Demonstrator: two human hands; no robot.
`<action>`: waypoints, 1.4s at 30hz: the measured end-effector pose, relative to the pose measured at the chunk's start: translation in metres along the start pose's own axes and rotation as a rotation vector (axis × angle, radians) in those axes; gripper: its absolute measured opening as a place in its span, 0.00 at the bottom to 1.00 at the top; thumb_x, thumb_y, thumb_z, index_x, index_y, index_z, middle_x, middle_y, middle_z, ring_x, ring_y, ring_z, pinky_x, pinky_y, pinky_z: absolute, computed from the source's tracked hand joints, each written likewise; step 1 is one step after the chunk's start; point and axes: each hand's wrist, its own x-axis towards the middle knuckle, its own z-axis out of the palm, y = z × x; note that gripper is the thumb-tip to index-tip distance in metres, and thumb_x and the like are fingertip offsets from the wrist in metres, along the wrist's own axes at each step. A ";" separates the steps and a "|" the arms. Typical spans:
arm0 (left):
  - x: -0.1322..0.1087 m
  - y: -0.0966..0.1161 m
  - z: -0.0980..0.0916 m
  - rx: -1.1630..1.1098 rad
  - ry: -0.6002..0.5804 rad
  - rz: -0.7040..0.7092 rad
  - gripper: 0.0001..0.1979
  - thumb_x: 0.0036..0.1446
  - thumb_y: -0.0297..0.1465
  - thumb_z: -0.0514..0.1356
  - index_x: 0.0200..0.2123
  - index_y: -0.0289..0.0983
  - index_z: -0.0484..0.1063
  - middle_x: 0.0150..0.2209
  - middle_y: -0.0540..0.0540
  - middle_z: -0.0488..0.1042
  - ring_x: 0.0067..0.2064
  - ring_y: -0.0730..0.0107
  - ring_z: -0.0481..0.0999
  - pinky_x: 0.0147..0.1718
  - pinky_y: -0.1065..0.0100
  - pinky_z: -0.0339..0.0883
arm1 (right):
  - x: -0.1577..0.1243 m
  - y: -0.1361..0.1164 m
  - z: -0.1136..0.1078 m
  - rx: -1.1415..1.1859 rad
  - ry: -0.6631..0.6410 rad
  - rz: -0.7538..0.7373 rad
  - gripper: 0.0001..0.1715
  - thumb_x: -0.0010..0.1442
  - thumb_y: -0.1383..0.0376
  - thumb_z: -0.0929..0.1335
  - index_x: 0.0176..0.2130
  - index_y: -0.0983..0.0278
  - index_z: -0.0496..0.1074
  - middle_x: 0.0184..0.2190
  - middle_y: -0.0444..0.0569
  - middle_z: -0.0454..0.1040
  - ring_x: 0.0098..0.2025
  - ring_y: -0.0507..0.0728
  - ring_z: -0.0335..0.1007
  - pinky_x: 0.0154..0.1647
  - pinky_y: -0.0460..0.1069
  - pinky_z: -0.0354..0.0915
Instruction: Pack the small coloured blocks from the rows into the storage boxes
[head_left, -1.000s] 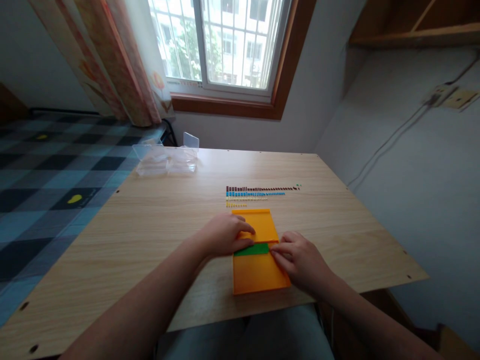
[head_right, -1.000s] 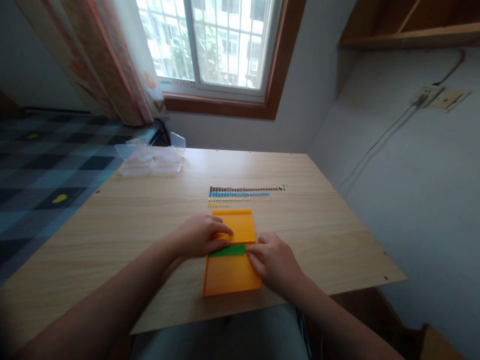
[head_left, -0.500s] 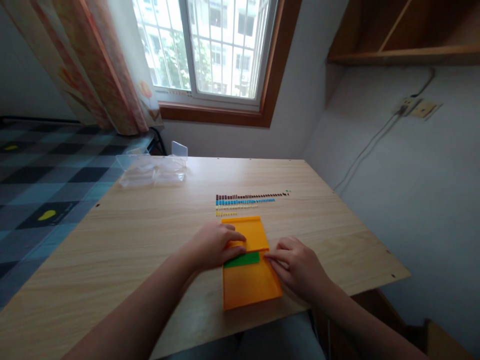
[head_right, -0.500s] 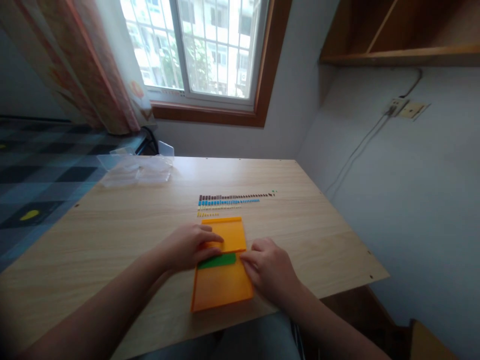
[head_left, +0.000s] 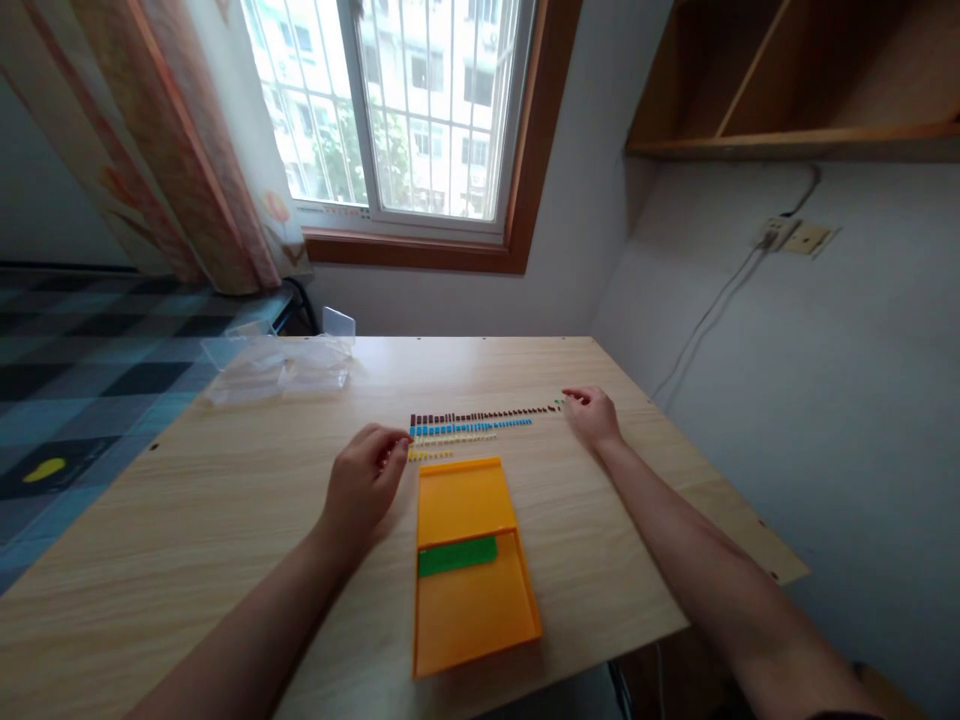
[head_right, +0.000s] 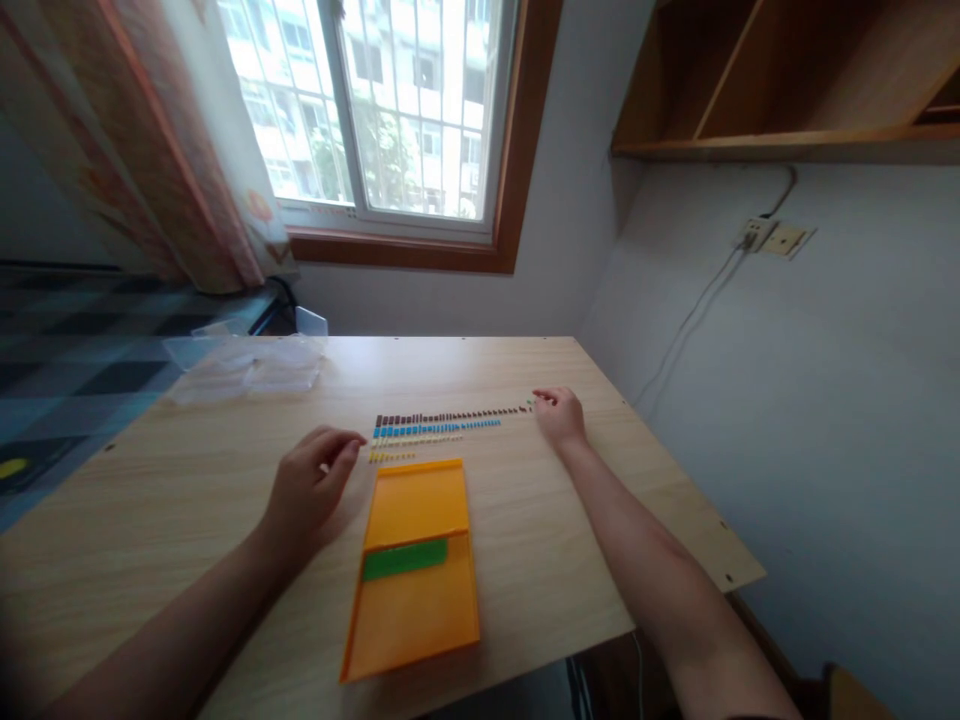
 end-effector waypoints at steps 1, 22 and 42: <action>0.002 -0.005 0.000 -0.024 0.065 -0.079 0.12 0.62 0.37 0.56 0.34 0.38 0.76 0.34 0.45 0.76 0.36 0.62 0.75 0.35 0.64 0.68 | 0.003 0.006 0.006 -0.006 0.014 0.007 0.19 0.56 0.64 0.66 0.41 0.70 0.83 0.39 0.59 0.81 0.37 0.60 0.73 0.44 0.53 0.69; 0.016 -0.055 0.007 -0.153 0.366 -0.478 0.10 0.53 0.39 0.59 0.37 0.41 0.72 0.34 0.47 0.76 0.39 0.58 0.78 0.41 0.59 0.75 | 0.022 0.037 0.023 -0.084 -0.085 -0.038 0.11 0.53 0.61 0.72 0.32 0.65 0.84 0.37 0.54 0.78 0.40 0.60 0.72 0.49 0.53 0.67; -0.013 0.038 0.006 0.120 -0.703 0.456 0.11 0.66 0.29 0.57 0.45 0.41 0.79 0.46 0.46 0.80 0.46 0.60 0.77 0.50 0.57 0.69 | -0.166 -0.112 -0.072 0.190 -0.416 -0.369 0.08 0.64 0.65 0.70 0.36 0.59 0.81 0.34 0.49 0.75 0.41 0.59 0.70 0.43 0.53 0.66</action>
